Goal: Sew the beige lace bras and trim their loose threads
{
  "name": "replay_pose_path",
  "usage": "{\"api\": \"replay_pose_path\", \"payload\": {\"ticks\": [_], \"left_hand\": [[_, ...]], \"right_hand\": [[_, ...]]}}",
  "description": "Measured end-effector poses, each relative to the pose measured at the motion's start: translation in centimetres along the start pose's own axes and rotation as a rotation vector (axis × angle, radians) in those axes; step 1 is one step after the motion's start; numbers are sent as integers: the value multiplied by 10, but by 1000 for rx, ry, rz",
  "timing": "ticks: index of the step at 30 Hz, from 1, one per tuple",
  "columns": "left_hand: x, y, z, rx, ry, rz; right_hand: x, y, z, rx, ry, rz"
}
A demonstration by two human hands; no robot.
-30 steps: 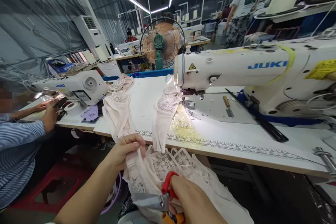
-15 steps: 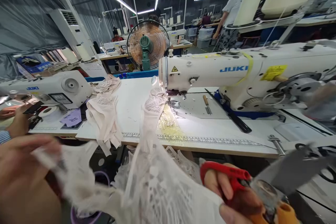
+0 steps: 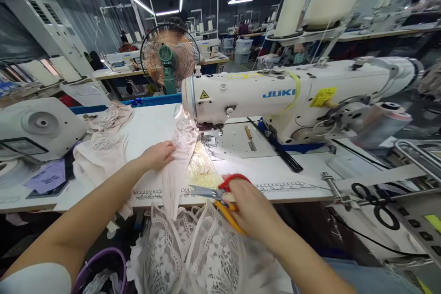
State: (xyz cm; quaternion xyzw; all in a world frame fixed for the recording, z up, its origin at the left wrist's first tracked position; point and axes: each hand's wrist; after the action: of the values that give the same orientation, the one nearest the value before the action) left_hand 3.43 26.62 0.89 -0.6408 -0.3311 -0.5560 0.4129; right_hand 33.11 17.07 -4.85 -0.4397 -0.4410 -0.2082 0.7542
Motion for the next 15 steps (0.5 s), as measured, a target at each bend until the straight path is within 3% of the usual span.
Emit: {"api": "replay_pose_path", "payload": {"ticks": [4,7,11,15], "left_hand": [[-15,-22,-18,4,-20,42],[-18,-34,-43,10,-21,39],[-18,-33,-73,17,-1,-17],[-19,-10,-91,-81,38,-90]], "right_hand": [[-22,-29,88,13,7,-7],[-23,-45,119,-27,15,-19],[-3,-55,97,-109,-14,-52],[30,-41,26,-187,-46,-114]]}}
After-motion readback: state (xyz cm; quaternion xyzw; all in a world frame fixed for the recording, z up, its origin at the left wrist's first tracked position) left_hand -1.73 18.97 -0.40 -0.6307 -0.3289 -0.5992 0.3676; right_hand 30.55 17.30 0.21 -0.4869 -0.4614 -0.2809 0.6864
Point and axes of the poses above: each hand's wrist, its own z-axis towards the middle knuckle, its own x-axis out of the back of the hand, y = z × x, and after that the axes turned 12 degrees about z, right-handed
